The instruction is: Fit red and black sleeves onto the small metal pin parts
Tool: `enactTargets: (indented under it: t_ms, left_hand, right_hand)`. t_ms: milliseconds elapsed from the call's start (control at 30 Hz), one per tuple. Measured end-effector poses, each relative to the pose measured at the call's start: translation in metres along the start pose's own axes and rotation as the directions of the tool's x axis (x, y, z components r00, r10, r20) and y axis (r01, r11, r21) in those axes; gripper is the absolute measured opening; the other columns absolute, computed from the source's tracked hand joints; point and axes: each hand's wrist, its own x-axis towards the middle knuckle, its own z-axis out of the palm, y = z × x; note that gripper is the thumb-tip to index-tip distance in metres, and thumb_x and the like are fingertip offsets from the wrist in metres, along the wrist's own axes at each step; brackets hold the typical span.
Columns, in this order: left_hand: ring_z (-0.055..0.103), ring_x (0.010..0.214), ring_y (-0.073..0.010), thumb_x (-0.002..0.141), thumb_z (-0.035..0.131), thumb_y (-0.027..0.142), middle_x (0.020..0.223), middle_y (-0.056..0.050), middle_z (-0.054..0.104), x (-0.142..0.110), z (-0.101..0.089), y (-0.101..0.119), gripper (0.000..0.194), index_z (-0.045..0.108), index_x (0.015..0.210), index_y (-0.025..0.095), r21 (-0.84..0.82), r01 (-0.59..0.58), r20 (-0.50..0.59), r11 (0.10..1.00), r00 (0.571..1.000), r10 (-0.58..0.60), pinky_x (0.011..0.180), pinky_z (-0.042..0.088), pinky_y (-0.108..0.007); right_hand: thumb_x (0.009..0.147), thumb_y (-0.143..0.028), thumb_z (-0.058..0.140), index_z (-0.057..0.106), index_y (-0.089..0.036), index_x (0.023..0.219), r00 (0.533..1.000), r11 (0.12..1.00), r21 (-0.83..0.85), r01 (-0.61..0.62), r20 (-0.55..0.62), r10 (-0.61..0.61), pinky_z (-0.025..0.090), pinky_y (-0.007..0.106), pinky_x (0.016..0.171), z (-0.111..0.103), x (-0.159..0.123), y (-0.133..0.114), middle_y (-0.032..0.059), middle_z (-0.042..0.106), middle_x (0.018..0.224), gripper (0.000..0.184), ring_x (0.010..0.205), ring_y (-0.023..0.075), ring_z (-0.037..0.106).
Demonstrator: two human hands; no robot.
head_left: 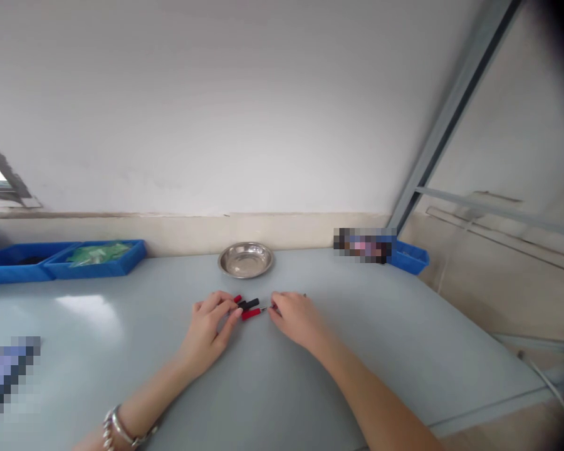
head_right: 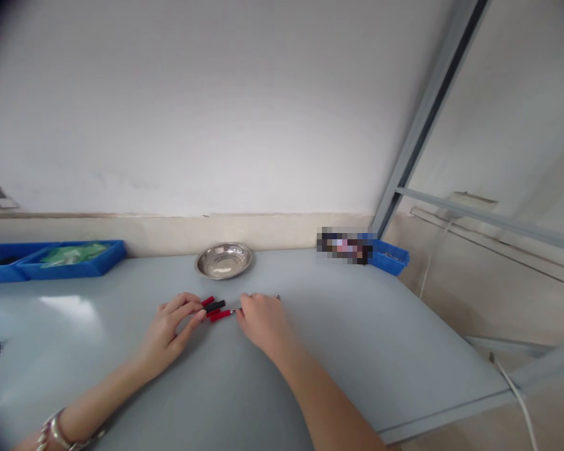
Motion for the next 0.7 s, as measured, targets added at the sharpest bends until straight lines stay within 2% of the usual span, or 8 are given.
enactTargets:
  t_ms: [233,567,700]
  left_hand:
    - [0.052,0.088,-0.0191,0.087,0.034,0.033,0.091,-0.004,0.054,-0.0001,0.0009,-0.0012,0.024,0.054,0.085,0.019,-0.013,-0.005,0.011,1.0,1.0,0.005,0.074,0.034,-0.034]
    - [0.051,0.087,-0.0183,0.086,0.034,0.032,0.089,-0.003,0.054,0.001,-0.0009,0.0046,0.023,0.053,0.085,0.02,-0.024,-0.011,0.049,1.0,0.999,0.012,0.074,0.035,-0.033]
    - [0.051,0.085,-0.0178,0.084,0.037,0.031,0.088,-0.003,0.054,0.0005,-0.0001,0.0053,0.02,0.053,0.085,0.019,0.005,-0.048,0.063,0.999,0.997,0.047,0.074,0.034,-0.033]
  right_hand:
    - [0.081,-0.023,0.04,0.056,-0.018,0.082,0.999,0.996,-0.092,0.005,0.04,-0.001,0.036,0.028,0.055,-0.0008,-0.0014,-0.0012,0.0087,0.065,0.078,0.017,0.07,0.0222,0.061]
    - [0.081,-0.021,0.038,0.056,-0.018,0.086,0.998,0.985,-0.173,-0.01,0.065,0.022,0.04,0.027,0.058,0.0024,-0.0006,-0.0009,0.0074,0.064,0.082,0.019,0.073,0.0208,0.061]
    - [0.081,-0.02,0.038,0.055,-0.018,0.087,0.997,0.983,-0.185,-0.009,0.075,0.024,0.04,0.026,0.057,0.0057,0.0,-0.0008,0.0074,0.064,0.082,0.018,0.072,0.0204,0.061]
